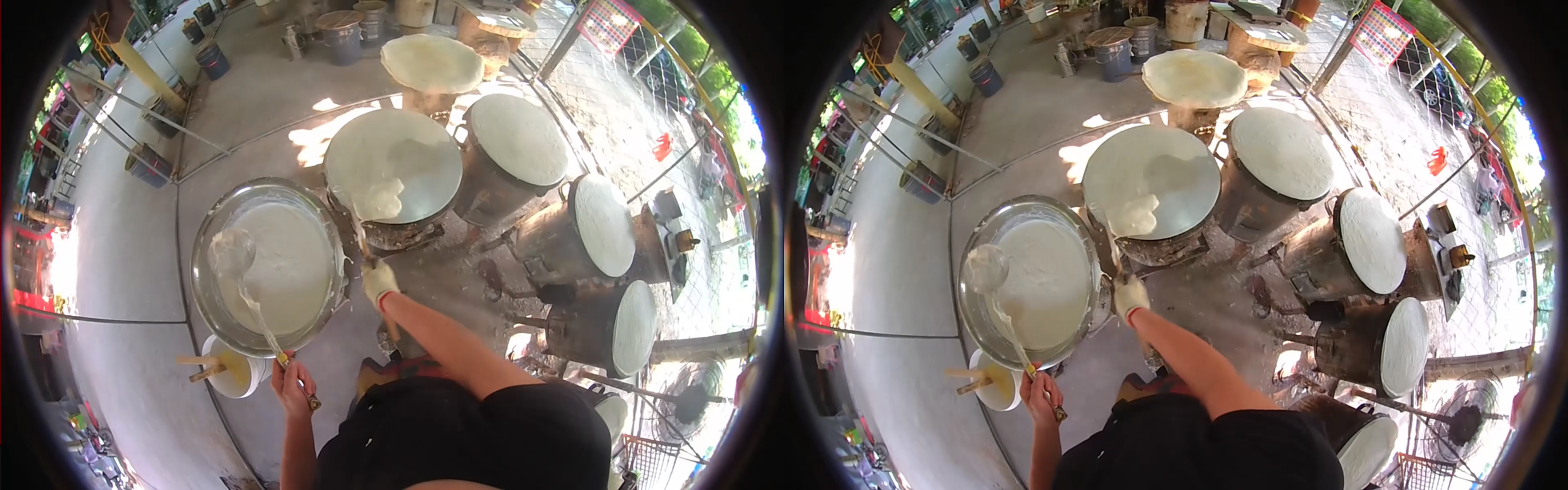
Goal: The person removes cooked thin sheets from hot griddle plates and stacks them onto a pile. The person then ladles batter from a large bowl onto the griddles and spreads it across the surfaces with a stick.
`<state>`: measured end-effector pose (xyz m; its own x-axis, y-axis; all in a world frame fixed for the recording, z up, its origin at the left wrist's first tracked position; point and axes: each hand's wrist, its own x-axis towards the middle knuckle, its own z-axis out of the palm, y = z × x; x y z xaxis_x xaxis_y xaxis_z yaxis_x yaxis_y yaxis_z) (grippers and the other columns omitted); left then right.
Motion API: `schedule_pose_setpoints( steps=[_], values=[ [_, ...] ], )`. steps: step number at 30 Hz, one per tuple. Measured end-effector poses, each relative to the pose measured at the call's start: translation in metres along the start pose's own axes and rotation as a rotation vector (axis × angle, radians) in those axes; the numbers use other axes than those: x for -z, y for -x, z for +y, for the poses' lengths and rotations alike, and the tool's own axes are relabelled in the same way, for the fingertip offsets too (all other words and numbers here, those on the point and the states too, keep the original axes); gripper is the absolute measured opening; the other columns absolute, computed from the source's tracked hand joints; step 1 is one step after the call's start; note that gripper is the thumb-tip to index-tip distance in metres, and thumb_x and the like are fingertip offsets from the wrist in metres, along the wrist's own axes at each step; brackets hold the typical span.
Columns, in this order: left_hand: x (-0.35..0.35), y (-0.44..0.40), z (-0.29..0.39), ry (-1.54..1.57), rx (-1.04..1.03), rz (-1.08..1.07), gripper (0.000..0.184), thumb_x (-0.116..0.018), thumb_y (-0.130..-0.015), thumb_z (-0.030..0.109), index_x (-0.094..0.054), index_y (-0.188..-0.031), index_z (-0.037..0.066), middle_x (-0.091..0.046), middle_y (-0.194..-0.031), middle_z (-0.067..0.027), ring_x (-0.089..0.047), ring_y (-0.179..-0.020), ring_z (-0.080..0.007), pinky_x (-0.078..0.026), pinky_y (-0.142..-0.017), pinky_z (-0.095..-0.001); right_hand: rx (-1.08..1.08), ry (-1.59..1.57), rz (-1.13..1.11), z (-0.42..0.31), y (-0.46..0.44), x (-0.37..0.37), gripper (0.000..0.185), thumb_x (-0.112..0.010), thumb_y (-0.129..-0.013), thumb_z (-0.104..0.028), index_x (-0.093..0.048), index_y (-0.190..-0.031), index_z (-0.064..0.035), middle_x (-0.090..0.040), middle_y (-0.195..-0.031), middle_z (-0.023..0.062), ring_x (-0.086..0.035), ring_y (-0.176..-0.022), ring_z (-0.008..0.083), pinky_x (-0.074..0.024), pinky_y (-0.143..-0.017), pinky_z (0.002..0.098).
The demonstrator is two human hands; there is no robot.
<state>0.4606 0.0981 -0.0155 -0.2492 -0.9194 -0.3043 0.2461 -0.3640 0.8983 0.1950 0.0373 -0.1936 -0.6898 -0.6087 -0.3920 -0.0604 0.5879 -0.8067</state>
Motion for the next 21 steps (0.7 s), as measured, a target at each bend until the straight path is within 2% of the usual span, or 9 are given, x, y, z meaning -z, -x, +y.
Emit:
schedule_pose_setpoints(
  steps=[1,5,8,9,12,16,18,20,21],
  values=[
    [0.006,0.004,0.0,0.007,0.016,0.006,0.023,-0.043,-0.096,0.013,-0.05,-0.116,0.004,-0.041,-0.065,-0.001,-0.035,-0.037,-0.0081,-0.031,-0.033,-0.0228,0.079,0.012,0.058,0.007,-0.011,0.008,0.03,-0.051,-0.093,-0.026,-0.06,-0.115,-0.0067,-0.067,-0.085,0.0109,-0.064,-0.076,0.0237,-0.05,-0.07,0.0369],
    [0.021,0.015,-0.007,0.05,0.019,-0.01,0.025,-0.042,-0.097,0.016,-0.05,-0.118,0.004,-0.041,-0.065,-0.0019,-0.034,-0.036,-0.0089,-0.031,-0.033,-0.0238,-0.325,-0.53,0.11,0.001,0.002,0.047,0.027,-0.05,-0.094,-0.025,-0.061,-0.11,-0.0064,-0.055,-0.066,0.0029,-0.057,-0.06,0.0135,-0.0445,-0.055,0.0297],
    [0.01,0.02,-0.009,0.073,0.064,0.03,0.026,-0.042,-0.097,0.017,-0.05,-0.119,0.005,-0.041,-0.064,-0.0019,-0.034,-0.036,-0.0087,-0.031,-0.032,-0.024,-0.293,-0.528,0.149,-0.004,0.008,0.041,0.031,-0.051,-0.093,-0.028,-0.059,-0.112,-0.0046,-0.062,-0.076,0.0103,-0.061,-0.07,0.0219,-0.0469,-0.065,0.0343],
    [0.004,0.023,-0.008,0.089,0.077,0.023,0.025,-0.042,-0.097,0.016,-0.05,-0.118,0.005,-0.04,-0.064,-0.0018,-0.034,-0.036,-0.0085,-0.031,-0.032,-0.0238,-0.064,-0.27,0.239,0.0,0.013,0.043,0.03,-0.052,-0.092,-0.027,-0.06,-0.112,-0.0056,-0.066,-0.086,0.0143,-0.064,-0.08,0.0293,-0.0482,-0.073,0.0357],
    [-0.017,0.021,-0.008,0.116,0.109,-0.036,0.02,-0.043,-0.096,0.013,-0.049,-0.114,0.006,-0.04,-0.064,-0.0013,-0.033,-0.036,-0.0078,-0.03,-0.032,-0.0233,-0.092,-0.059,0.009,0.042,-0.01,0.085,0.03,-0.052,-0.091,-0.027,-0.061,-0.112,-0.0069,-0.067,-0.096,0.0175,-0.063,-0.091,0.0348,-0.0476,-0.08,0.0366],
    [-0.044,0.021,-0.017,0.098,0.136,-0.08,0.013,-0.045,-0.094,0.009,-0.046,-0.107,0.008,-0.039,-0.064,-0.0003,-0.032,-0.037,-0.0066,-0.03,-0.034,-0.0224,-0.199,-0.266,0.028,0.057,-0.051,0.109,0.033,-0.051,-0.091,-0.027,-0.061,-0.112,-0.0037,-0.066,-0.097,0.0212,-0.064,-0.093,0.0328,-0.0483,-0.081,0.0368],
    [-0.07,0.02,-0.023,0.114,0.148,-0.065,0.011,-0.045,-0.095,0.01,-0.046,-0.105,0.009,-0.039,-0.065,0.0002,-0.032,-0.038,-0.0061,-0.03,-0.035,-0.0219,0.147,-0.181,-0.15,0.11,-0.061,0.099,0.034,-0.052,-0.09,-0.029,-0.061,-0.11,-0.0026,-0.066,-0.095,0.0223,-0.064,-0.089,0.0333,-0.0487,-0.078,0.0381],
    [-0.097,0.021,-0.032,0.138,0.173,-0.028,0.01,-0.044,-0.095,0.011,-0.047,-0.105,0.009,-0.039,-0.066,0.0006,-0.032,-0.039,-0.0057,-0.031,-0.035,-0.0215,0.097,0.117,-0.31,0.067,-0.02,0.161,0.033,-0.052,-0.091,-0.03,-0.063,-0.109,-0.0053,-0.066,-0.091,0.0204,-0.064,-0.083,0.0333,-0.049,-0.074,0.0392],
    [-0.11,0.019,-0.036,0.176,0.19,-0.035,0.01,-0.044,-0.096,0.011,-0.047,-0.105,0.009,-0.039,-0.066,0.0005,-0.032,-0.039,-0.0058,-0.031,-0.036,-0.0215,0.062,0.029,-0.252,0.087,-0.036,0.169,0.032,-0.052,-0.091,-0.031,-0.063,-0.109,-0.006,-0.066,-0.09,0.0202,-0.064,-0.083,0.0336,-0.0489,-0.074,0.0395]
  ],
)
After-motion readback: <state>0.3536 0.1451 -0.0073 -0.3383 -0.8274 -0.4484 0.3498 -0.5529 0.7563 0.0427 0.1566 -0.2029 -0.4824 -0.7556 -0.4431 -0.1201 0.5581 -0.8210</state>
